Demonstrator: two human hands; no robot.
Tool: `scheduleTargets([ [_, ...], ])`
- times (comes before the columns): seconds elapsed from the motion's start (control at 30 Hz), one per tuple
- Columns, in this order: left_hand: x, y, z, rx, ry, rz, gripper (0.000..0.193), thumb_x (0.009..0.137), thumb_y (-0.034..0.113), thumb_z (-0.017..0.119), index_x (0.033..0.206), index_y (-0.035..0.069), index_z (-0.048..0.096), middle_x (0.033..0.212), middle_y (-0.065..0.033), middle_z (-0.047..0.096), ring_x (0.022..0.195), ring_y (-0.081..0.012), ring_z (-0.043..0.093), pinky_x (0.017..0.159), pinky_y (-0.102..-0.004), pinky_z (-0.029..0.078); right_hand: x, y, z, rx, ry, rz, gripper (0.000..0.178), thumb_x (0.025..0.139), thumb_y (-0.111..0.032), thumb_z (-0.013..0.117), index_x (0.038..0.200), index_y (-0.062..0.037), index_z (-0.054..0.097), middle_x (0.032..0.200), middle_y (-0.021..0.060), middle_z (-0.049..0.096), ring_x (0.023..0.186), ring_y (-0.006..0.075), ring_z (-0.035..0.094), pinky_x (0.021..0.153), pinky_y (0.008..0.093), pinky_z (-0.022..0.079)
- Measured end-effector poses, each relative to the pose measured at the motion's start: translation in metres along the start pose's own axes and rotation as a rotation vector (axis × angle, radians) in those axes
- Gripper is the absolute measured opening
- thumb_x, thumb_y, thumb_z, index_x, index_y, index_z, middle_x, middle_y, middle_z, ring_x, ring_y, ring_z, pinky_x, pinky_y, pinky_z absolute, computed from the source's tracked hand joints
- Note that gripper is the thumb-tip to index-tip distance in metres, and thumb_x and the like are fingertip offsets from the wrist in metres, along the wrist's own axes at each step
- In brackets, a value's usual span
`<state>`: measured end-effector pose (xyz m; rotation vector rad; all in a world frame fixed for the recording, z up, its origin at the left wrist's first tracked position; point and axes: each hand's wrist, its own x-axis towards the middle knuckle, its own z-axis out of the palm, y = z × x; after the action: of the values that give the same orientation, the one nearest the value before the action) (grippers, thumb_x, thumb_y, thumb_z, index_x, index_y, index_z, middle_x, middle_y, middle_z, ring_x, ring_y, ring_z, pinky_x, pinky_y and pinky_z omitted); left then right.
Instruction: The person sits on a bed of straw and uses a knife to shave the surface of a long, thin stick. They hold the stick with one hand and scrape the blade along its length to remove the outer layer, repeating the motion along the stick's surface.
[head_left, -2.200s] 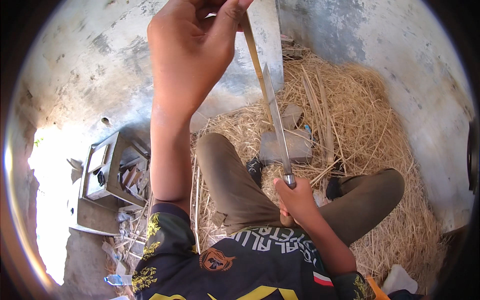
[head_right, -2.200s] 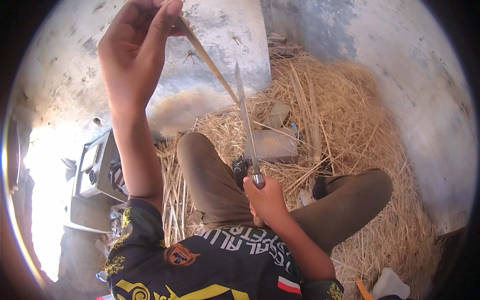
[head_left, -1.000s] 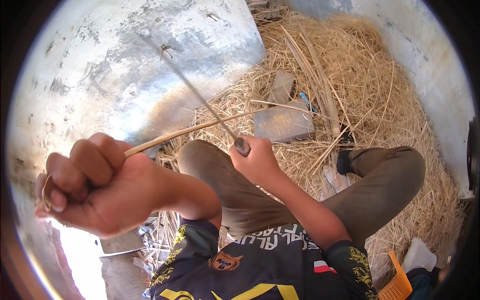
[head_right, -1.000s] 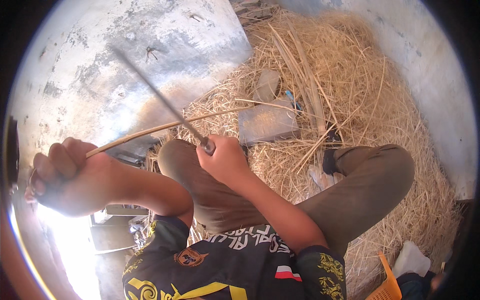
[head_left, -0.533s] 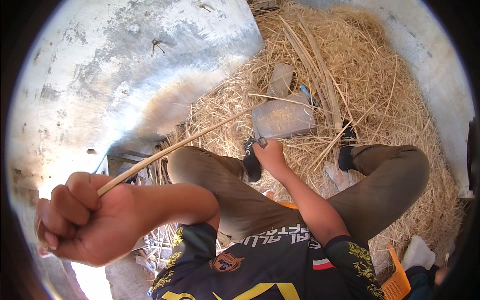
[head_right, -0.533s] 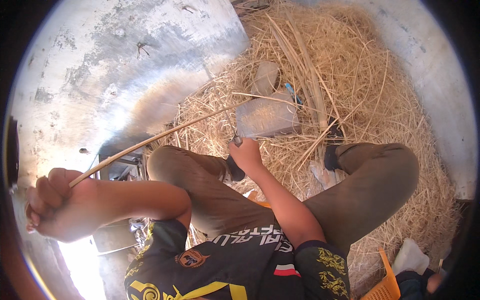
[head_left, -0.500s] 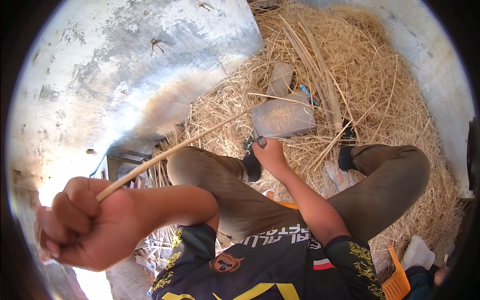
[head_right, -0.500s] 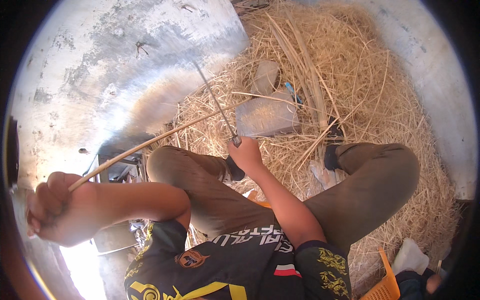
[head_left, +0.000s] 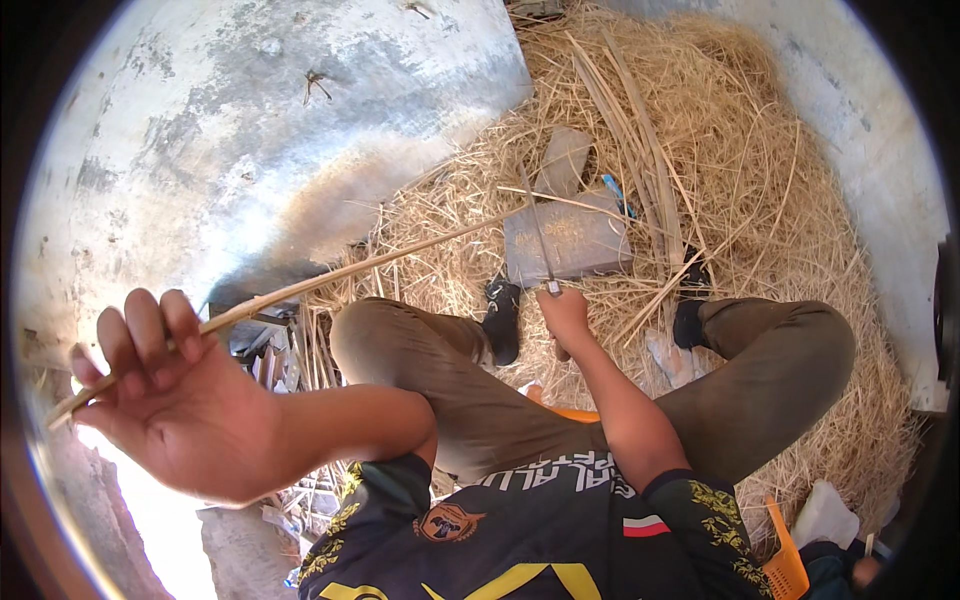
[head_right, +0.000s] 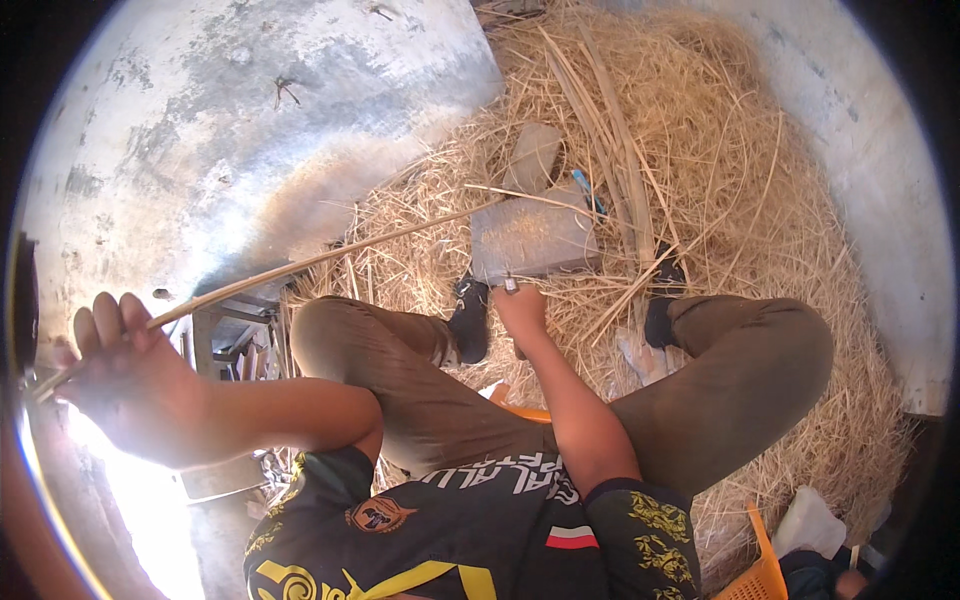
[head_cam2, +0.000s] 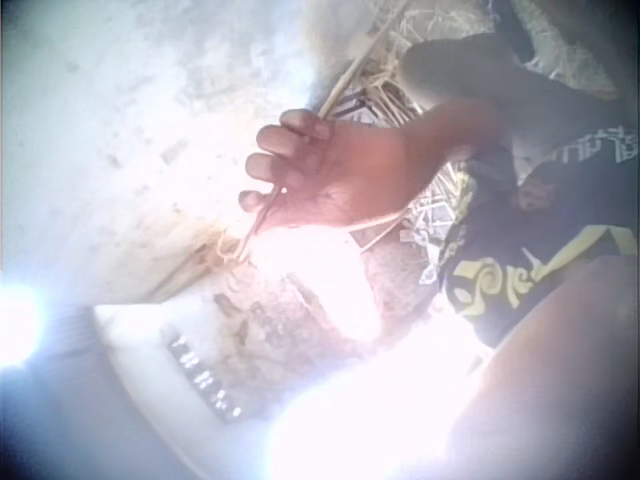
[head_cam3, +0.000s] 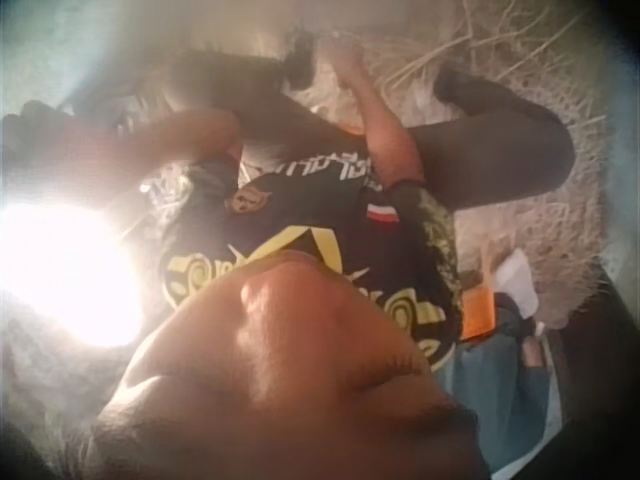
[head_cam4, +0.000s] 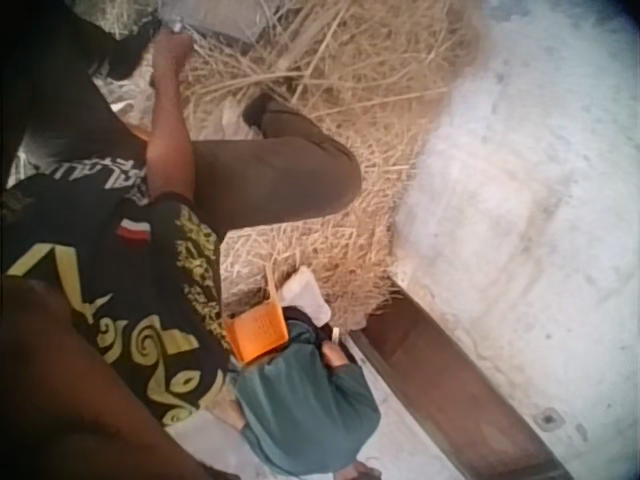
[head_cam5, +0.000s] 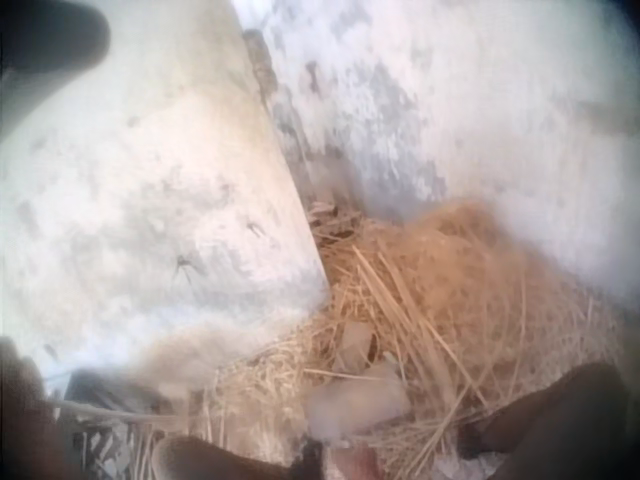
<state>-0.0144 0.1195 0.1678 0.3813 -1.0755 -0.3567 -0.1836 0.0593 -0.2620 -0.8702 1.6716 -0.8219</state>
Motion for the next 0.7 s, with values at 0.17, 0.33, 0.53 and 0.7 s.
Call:
scheduleTargets([
  [0.17, -0.009, -0.007, -0.010, -0.411, -0.398, 0.095, 0.045, 0.104, 0.048, 0.050, 0.076, 0.015, 0.039, 0.050, 0.0091, 0.027, 0.038, -0.0013, 0.018, 0.037, -0.0204, 0.014, -0.057, -0.098, -0.012, -0.004, -0.197, -0.318, 0.030, 0.081, -0.025, 0.067, 0.073, 0.0033, 0.067, 0.063, 0.0185, 0.065, 0.057, 0.0289, 0.064, 0.060, 0.0411, 0.050],
  [0.33, -0.020, -0.012, -0.012, -0.138, -0.195, 0.199, 0.048, 0.102, 0.052, 0.052, 0.074, 0.016, 0.039, 0.050, 0.0090, 0.028, 0.037, -0.0004, 0.018, 0.035, -0.0203, 0.011, -0.094, -0.120, -0.010, -0.060, -0.202, -0.489, 0.029, 0.081, -0.023, 0.068, 0.071, 0.0039, 0.064, 0.063, 0.0185, 0.064, 0.056, 0.0309, 0.062, 0.059, 0.0416, 0.049],
  [0.53, -0.019, -0.008, -0.015, -0.390, -0.368, 0.054, 0.047, 0.102, 0.052, 0.053, 0.073, 0.018, 0.038, 0.050, 0.0089, 0.026, 0.038, -0.0017, 0.014, 0.037, -0.0241, 0.007, -0.056, -0.062, 0.005, -0.095, -0.134, -0.330, 0.029, 0.084, -0.024, 0.063, 0.071, 0.0022, 0.066, 0.063, 0.0189, 0.064, 0.055, 0.0318, 0.063, 0.058, 0.0437, 0.048],
  [0.7, -0.024, -0.004, -0.013, 0.034, -0.133, 0.188, 0.046, 0.102, 0.051, 0.053, 0.074, 0.018, 0.038, 0.051, 0.0096, 0.028, 0.039, -0.0019, 0.016, 0.039, -0.0242, 0.009, -0.097, -0.115, -0.008, -0.123, -0.154, -0.470, 0.024, 0.083, -0.023, 0.065, 0.079, 0.0003, 0.068, 0.063, 0.0190, 0.064, 0.055, 0.0315, 0.064, 0.059, 0.0430, 0.050],
])
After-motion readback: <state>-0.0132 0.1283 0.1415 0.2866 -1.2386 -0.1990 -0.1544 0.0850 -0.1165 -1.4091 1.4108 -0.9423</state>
